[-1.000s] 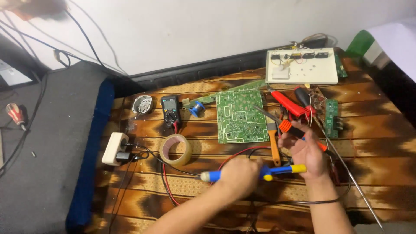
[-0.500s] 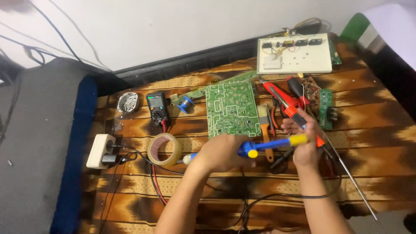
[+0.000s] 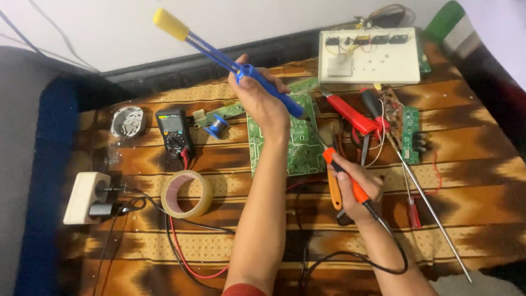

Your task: Desoldering components from a circuit board using a soldering iron and a desoldering pump, then cleaning the board with a brush.

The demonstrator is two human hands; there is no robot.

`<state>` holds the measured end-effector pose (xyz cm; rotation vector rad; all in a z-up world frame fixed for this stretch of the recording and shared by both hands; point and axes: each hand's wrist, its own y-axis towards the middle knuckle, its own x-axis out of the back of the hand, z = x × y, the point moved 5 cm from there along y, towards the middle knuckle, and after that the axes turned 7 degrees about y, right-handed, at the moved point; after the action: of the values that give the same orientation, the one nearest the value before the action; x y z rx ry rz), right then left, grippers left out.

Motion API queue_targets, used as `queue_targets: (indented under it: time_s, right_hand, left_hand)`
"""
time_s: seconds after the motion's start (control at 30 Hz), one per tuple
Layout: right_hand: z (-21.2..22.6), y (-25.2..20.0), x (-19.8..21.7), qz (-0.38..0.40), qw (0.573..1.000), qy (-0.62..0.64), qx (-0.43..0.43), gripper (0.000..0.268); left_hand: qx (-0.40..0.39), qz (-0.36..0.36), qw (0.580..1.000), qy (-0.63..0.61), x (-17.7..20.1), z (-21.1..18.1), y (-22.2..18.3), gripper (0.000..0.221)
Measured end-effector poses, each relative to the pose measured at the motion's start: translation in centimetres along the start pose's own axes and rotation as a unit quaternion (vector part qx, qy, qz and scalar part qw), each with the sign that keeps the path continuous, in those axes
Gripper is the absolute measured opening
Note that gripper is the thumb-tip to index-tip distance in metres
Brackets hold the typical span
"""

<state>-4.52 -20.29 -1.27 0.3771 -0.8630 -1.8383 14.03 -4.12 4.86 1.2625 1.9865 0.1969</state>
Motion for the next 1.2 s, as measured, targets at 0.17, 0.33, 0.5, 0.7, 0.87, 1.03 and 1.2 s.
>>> queue_targets:
  time_s: [0.17,0.33,0.5,0.7,0.87,1.03,1.2]
  right_hand:
    - [0.4,0.1,-0.2,0.034,0.999,-0.036,0.020,0.030]
    - [0.6,0.3,-0.3,0.044,0.998,-0.032,0.044,0.029]
    - [0.4,0.2,-0.4,0.043,0.998,-0.030,0.041,0.029]
    - [0.3,0.3,-0.2,0.043,0.998,-0.026,0.043,0.030]
    - [0.8,0.7,-0.2,0.035,0.998,-0.024,0.053,0.029]
    - [0.7,0.6,0.0,0.034,0.998,-0.020,0.042,0.029]
    - [0.6,0.6,0.0,0.040,0.999,-0.018,0.026,0.029]
  left_hand:
    - [0.016,-0.028,0.999,0.044,1.0,3.5,-0.4,0.062]
    - [0.026,-0.049,0.996,0.071,1.1,3.9,-0.3,0.062]
    - [0.027,-0.059,0.995,0.072,1.2,3.9,-0.3,0.063]
    - [0.023,-0.061,0.996,0.061,1.0,3.8,-0.4,0.063]
    - [0.021,-0.063,0.997,0.043,0.8,3.6,-0.5,0.062]
    - [0.009,-0.061,0.997,0.051,0.6,3.4,-0.5,0.062]
    - [0.015,-0.073,0.996,0.048,0.7,3.9,-0.8,0.056]
